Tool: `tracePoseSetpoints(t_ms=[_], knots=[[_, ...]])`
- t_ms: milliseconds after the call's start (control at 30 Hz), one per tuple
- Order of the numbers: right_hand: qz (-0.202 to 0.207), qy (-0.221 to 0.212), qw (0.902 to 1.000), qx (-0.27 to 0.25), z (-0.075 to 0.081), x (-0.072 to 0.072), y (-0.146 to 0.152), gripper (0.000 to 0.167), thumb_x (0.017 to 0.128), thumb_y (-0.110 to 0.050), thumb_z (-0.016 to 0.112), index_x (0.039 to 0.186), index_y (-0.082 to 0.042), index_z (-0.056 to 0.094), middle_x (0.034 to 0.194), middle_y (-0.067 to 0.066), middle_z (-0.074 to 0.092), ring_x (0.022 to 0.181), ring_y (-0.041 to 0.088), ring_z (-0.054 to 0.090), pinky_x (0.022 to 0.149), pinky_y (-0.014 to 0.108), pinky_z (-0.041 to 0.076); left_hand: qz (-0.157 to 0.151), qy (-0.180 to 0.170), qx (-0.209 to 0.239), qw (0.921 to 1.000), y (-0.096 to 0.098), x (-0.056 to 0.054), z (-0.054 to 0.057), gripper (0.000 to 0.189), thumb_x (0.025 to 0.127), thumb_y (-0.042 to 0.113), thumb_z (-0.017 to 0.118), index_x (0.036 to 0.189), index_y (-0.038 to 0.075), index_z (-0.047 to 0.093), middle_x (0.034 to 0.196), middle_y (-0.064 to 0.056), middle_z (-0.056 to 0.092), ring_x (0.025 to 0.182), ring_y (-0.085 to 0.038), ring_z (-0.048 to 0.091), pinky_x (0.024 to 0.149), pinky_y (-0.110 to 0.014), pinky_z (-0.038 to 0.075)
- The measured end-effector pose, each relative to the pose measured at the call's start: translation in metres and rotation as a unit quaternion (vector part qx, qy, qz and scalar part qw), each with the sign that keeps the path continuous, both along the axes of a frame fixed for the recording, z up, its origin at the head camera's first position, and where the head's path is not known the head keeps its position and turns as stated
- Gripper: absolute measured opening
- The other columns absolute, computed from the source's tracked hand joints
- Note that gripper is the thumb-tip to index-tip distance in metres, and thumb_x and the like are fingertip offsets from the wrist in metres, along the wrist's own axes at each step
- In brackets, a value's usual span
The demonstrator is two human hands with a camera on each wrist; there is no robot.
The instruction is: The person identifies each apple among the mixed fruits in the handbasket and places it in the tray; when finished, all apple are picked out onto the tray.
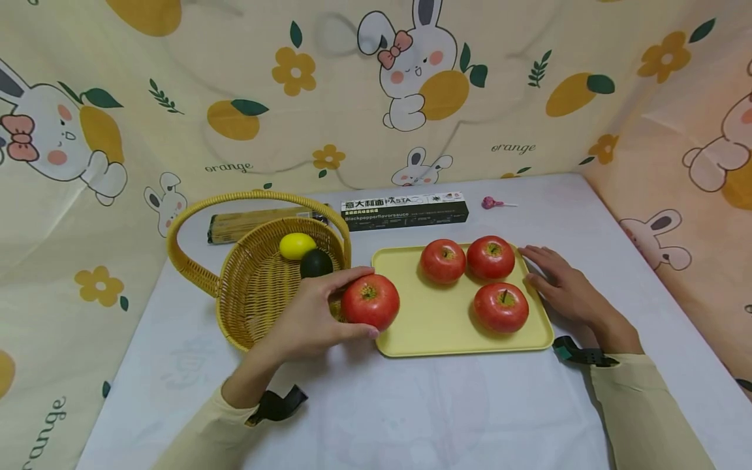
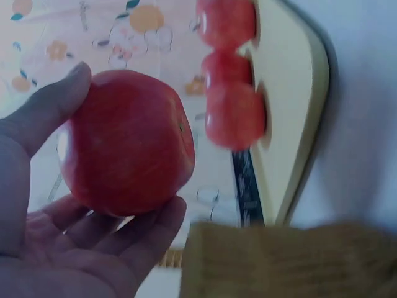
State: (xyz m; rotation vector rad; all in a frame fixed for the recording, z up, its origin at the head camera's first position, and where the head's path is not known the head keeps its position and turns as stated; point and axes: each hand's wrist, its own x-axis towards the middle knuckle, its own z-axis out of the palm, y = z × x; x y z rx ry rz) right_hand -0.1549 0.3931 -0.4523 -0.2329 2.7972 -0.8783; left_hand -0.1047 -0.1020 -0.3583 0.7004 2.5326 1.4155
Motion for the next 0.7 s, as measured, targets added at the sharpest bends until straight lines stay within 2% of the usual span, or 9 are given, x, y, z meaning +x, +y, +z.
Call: tracePoseSetpoints(t_ms=[300,467,700], knots=[[-0.004,-0.009,0.9999,0.007,0.001,0.000,-0.001,0.074,0.112,-0.038,0.060,0.175,-0.020,0.027,0.179,0.028,0.022,0.167,0.053,0.005,0.115,0.091,0.024,-0.019,-0.040,0.007,0.9990,0.047,-0.004,-0.012,0.080,0.079,0.025,0.100,0.151,0.012,0.066,0.138,-0.005,0.074,0.122,-0.021,0.072,0.104,-0.040,0.063],[-0.005,-0.011,0.9999,0.008,0.001,0.000,-0.001,0.074,0.112,-0.038,0.060,0.175,-0.020,0.027,0.179,0.028,0.022,0.167,0.053,0.005,0.115,0.091,0.023,-0.025,-0.063,0.016,0.9976,0.068,-0.007,-0.022,0.082,0.081,0.024,0.099,0.153,0.012,0.063,0.136,-0.002,0.074,0.119,-0.018,0.072,0.100,-0.034,0.063],[-0.006,-0.019,0.9998,0.007,0.001,0.000,0.000,0.074,0.112,-0.039,0.060,0.176,-0.020,0.026,0.179,0.027,0.021,0.168,0.053,0.004,0.114,0.091,0.024,-0.031,-0.094,-0.014,0.9950,0.092,-0.011,-0.034,0.081,0.083,0.028,0.098,0.155,0.018,0.062,0.137,0.000,0.072,0.122,-0.016,0.067,0.101,-0.033,0.061]])
